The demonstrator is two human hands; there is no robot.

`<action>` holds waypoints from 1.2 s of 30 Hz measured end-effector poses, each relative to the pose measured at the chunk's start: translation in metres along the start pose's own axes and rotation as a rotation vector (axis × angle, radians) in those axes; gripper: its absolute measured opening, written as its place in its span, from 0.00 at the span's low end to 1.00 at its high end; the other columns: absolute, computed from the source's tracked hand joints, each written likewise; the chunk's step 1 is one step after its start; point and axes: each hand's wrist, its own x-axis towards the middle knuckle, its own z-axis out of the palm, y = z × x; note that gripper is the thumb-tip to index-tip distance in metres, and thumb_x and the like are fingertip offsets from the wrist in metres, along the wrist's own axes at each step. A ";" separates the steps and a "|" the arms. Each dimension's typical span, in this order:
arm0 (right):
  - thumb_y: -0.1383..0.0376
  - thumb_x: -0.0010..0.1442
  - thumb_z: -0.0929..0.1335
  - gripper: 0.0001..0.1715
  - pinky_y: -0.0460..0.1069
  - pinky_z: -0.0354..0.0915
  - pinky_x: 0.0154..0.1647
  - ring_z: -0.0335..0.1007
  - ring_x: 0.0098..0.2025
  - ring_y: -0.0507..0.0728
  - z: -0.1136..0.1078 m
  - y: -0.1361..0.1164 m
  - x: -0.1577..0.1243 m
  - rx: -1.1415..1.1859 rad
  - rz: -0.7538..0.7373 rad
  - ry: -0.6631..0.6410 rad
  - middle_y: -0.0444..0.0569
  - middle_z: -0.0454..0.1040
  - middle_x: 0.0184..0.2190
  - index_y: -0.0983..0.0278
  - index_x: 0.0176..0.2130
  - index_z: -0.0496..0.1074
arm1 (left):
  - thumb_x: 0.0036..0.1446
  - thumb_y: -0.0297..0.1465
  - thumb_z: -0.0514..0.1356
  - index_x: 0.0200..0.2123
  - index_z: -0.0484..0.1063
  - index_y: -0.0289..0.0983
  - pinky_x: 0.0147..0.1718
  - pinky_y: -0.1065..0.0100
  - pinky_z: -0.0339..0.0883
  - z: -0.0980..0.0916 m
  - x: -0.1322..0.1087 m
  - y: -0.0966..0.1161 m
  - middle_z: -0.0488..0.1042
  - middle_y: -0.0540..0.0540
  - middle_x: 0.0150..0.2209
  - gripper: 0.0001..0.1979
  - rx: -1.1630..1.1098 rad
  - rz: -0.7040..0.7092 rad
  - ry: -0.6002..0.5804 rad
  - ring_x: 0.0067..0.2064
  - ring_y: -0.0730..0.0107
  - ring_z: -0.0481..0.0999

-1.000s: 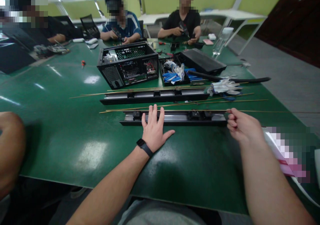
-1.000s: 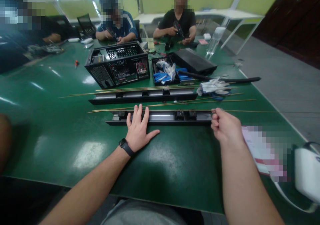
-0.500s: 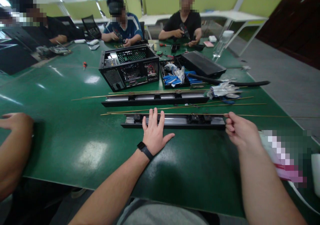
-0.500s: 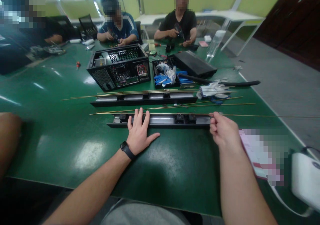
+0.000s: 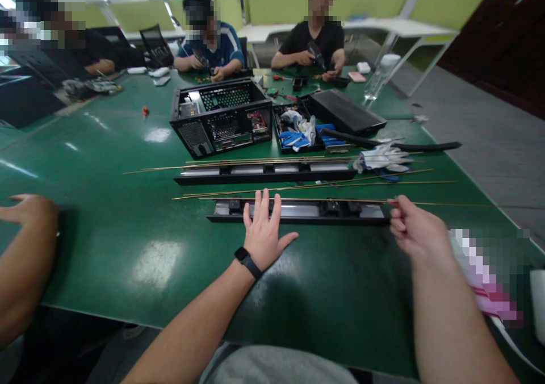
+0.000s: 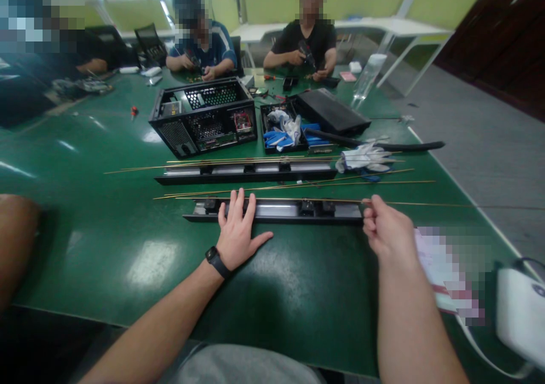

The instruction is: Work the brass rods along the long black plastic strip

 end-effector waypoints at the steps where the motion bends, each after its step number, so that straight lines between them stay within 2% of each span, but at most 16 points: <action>1: 0.68 0.83 0.77 0.18 0.37 0.48 0.12 0.53 0.13 0.43 0.000 0.002 0.001 -0.009 -0.004 -0.003 0.39 0.69 0.23 0.65 0.37 0.79 | 0.74 0.52 0.78 0.92 0.62 0.37 0.88 0.23 0.56 0.000 0.000 0.000 0.53 0.21 0.93 0.56 0.002 0.000 0.002 0.95 0.23 0.52; 4: 0.68 0.78 0.81 0.18 0.36 0.49 0.12 0.54 0.14 0.43 0.000 0.005 0.004 -0.020 -0.020 -0.007 0.39 0.69 0.23 0.65 0.36 0.78 | 0.74 0.52 0.77 0.92 0.61 0.37 0.88 0.23 0.55 0.000 0.000 0.000 0.53 0.21 0.93 0.56 0.006 -0.001 0.001 0.95 0.23 0.51; 9: 0.68 0.76 0.82 0.17 0.36 0.51 0.13 0.55 0.14 0.43 -0.005 0.003 0.011 -0.004 -0.017 0.008 0.38 0.68 0.24 0.64 0.37 0.78 | 0.75 0.52 0.77 0.92 0.62 0.37 0.88 0.22 0.55 -0.001 0.000 0.000 0.52 0.21 0.93 0.55 -0.002 -0.001 -0.012 0.95 0.23 0.51; 12: 0.68 0.80 0.78 0.15 0.37 0.52 0.13 0.54 0.14 0.44 -0.010 -0.001 0.014 0.001 0.013 0.031 0.38 0.68 0.24 0.64 0.38 0.79 | 0.75 0.53 0.77 0.92 0.62 0.38 0.88 0.22 0.54 0.000 0.000 0.000 0.53 0.22 0.93 0.55 0.003 -0.002 -0.009 0.95 0.23 0.51; 15: 0.70 0.84 0.72 0.17 0.37 0.50 0.13 0.54 0.14 0.44 -0.010 -0.003 0.013 -0.002 0.019 0.044 0.38 0.68 0.24 0.65 0.38 0.80 | 0.74 0.53 0.77 0.93 0.61 0.38 0.88 0.22 0.54 0.001 0.001 0.000 0.54 0.22 0.93 0.56 0.001 -0.001 -0.007 0.95 0.23 0.50; 17: 0.70 0.85 0.72 0.18 0.37 0.49 0.12 0.54 0.13 0.44 -0.009 -0.002 0.010 -0.012 -0.002 0.042 0.39 0.69 0.24 0.66 0.38 0.80 | 0.74 0.53 0.77 0.93 0.61 0.38 0.88 0.22 0.54 0.000 0.001 0.000 0.53 0.22 0.93 0.56 -0.001 -0.002 -0.011 0.95 0.23 0.50; 20: 0.67 0.83 0.76 0.18 0.38 0.47 0.11 0.54 0.13 0.43 -0.007 0.002 0.008 -0.037 -0.030 0.023 0.40 0.70 0.23 0.66 0.37 0.81 | 0.75 0.52 0.77 0.93 0.61 0.37 0.88 0.22 0.54 -0.001 0.001 0.000 0.52 0.21 0.93 0.56 -0.001 -0.003 -0.022 0.95 0.23 0.51; 25: 0.66 0.71 0.86 0.19 0.36 0.50 0.12 0.55 0.14 0.44 -0.008 0.004 0.015 -0.042 0.006 -0.035 0.38 0.69 0.23 0.64 0.37 0.78 | 0.75 0.53 0.77 0.93 0.60 0.38 0.88 0.22 0.54 -0.001 0.000 -0.001 0.52 0.22 0.94 0.56 0.006 0.007 -0.019 0.95 0.23 0.50; 32: 0.70 0.78 0.78 0.12 0.38 0.49 0.12 0.54 0.14 0.44 -0.013 -0.002 0.018 0.002 0.026 0.027 0.37 0.67 0.24 0.64 0.39 0.79 | 0.75 0.53 0.77 0.93 0.61 0.38 0.88 0.22 0.53 -0.001 0.001 -0.001 0.51 0.22 0.94 0.56 -0.001 0.003 -0.025 0.95 0.23 0.49; 36: 0.74 0.82 0.71 0.17 0.39 0.48 0.12 0.54 0.14 0.44 -0.013 -0.006 0.014 0.025 0.009 0.056 0.37 0.66 0.25 0.64 0.38 0.78 | 0.75 0.52 0.78 0.92 0.61 0.37 0.88 0.22 0.53 -0.005 0.002 0.001 0.50 0.22 0.94 0.55 -0.020 -0.002 -0.038 0.95 0.24 0.50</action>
